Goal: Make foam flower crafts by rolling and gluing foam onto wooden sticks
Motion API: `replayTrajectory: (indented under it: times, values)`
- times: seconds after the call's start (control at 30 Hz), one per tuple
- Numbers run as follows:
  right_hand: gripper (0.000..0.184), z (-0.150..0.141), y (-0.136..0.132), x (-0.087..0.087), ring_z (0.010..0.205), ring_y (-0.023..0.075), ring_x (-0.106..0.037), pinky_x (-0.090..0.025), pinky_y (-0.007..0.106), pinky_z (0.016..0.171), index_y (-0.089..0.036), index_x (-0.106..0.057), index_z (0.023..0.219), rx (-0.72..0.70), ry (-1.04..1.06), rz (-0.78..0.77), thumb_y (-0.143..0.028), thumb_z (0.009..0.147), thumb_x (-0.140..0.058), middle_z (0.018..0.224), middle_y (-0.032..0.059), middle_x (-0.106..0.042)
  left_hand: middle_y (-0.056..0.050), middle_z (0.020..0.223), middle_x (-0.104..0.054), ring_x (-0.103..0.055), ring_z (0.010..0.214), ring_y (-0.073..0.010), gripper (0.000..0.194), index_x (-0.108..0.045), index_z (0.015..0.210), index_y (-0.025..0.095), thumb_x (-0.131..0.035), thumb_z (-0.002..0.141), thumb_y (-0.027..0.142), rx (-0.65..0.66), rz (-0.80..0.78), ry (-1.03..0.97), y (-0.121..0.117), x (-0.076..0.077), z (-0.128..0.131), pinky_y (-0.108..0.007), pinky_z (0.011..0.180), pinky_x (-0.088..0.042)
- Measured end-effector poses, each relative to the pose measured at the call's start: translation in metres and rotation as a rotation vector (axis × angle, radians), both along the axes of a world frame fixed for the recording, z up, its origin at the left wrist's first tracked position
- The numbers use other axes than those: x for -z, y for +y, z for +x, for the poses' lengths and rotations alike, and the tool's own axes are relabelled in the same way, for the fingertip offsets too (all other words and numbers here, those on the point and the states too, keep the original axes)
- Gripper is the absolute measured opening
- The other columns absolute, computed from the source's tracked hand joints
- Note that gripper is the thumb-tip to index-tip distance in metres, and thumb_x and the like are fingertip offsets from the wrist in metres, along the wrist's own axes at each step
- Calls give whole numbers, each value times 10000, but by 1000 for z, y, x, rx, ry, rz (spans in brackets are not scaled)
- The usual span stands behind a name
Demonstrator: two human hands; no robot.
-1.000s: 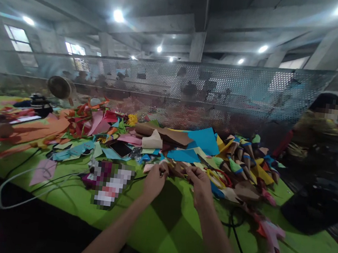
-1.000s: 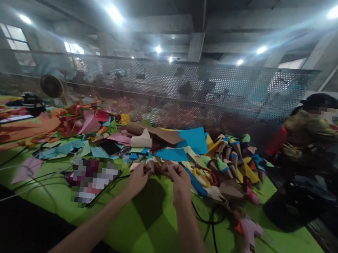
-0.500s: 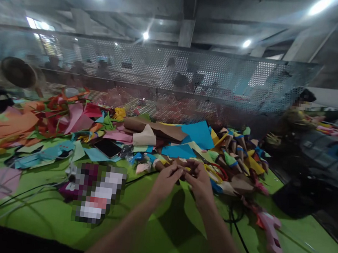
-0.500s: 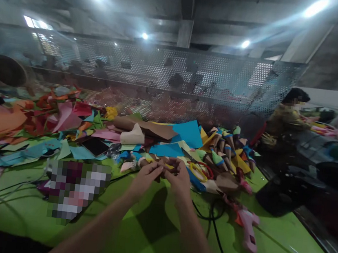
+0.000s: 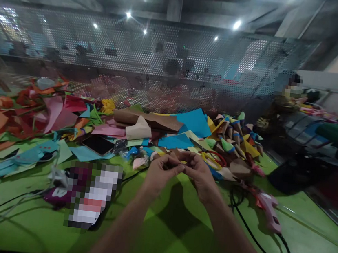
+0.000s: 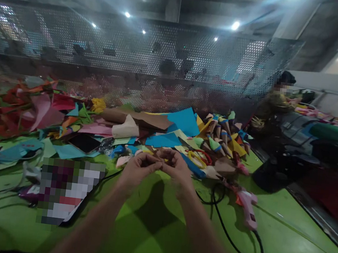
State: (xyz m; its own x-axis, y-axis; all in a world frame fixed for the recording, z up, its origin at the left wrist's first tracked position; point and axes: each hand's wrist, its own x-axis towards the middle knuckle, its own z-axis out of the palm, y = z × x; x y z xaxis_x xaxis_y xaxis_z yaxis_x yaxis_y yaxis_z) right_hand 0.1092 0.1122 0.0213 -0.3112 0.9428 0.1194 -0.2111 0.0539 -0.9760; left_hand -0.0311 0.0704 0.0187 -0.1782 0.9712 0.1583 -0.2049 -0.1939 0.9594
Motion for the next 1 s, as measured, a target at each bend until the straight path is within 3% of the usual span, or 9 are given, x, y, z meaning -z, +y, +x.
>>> replayTrajectory:
  times: [0.1,0.23,0.43,0.6,0.7,0.8,1.0]
  values:
    - [502,0,-2,-4,1057,254,-634,-482,359,885,-242,-657,1028,-10,24,-2,-380,604,-888,1097,67,-708,13,631,-655,-578,613,-113,280,-638,659,163,-869,600,310,-85,6,-39,2,-2,-5,-222,607,-444]
    - [425,3,-6,-9,964,236,-644,-469,318,778,-237,-724,1015,-77,73,-87,-476,679,-828,1065,67,-734,7,664,-679,-583,586,-113,258,-681,749,172,-777,718,410,-144,2,-68,4,-5,-12,-229,598,-467]
    - [402,5,-9,-8,848,209,-611,-419,288,669,-222,-790,998,-137,44,-127,-522,731,-770,974,70,-754,-49,816,-750,-676,749,-185,237,-724,862,183,-677,814,410,-120,39,142,7,2,-14,-291,709,-525]
    - [346,5,-10,-6,823,205,-617,-434,304,712,-217,-787,955,-83,-67,-12,-495,749,-772,911,54,-756,-66,809,-743,-681,756,-201,207,-699,817,173,-639,826,371,-96,51,235,8,4,-15,-316,719,-526]
    - [337,4,-11,-8,900,238,-658,-479,344,818,-220,-779,948,-89,-80,31,-494,753,-775,941,59,-767,-60,796,-734,-673,758,-196,193,-694,814,175,-603,841,343,-113,45,325,7,3,-15,-305,710,-518]
    - [343,3,-13,-11,1027,275,-672,-481,391,942,-229,-774,958,-115,-74,54,-494,741,-789,1019,67,-774,-49,795,-722,-653,748,-184,193,-682,819,181,-564,874,324,-148,74,443,6,2,-15,-290,692,-502]
    - [371,2,-16,-15,1071,299,-672,-487,427,976,-232,-779,992,-117,-142,135,-524,765,-759,1048,77,-771,-47,886,-714,-633,832,-188,123,-654,860,201,-533,881,191,-250,146,642,4,6,-15,-299,749,-472]
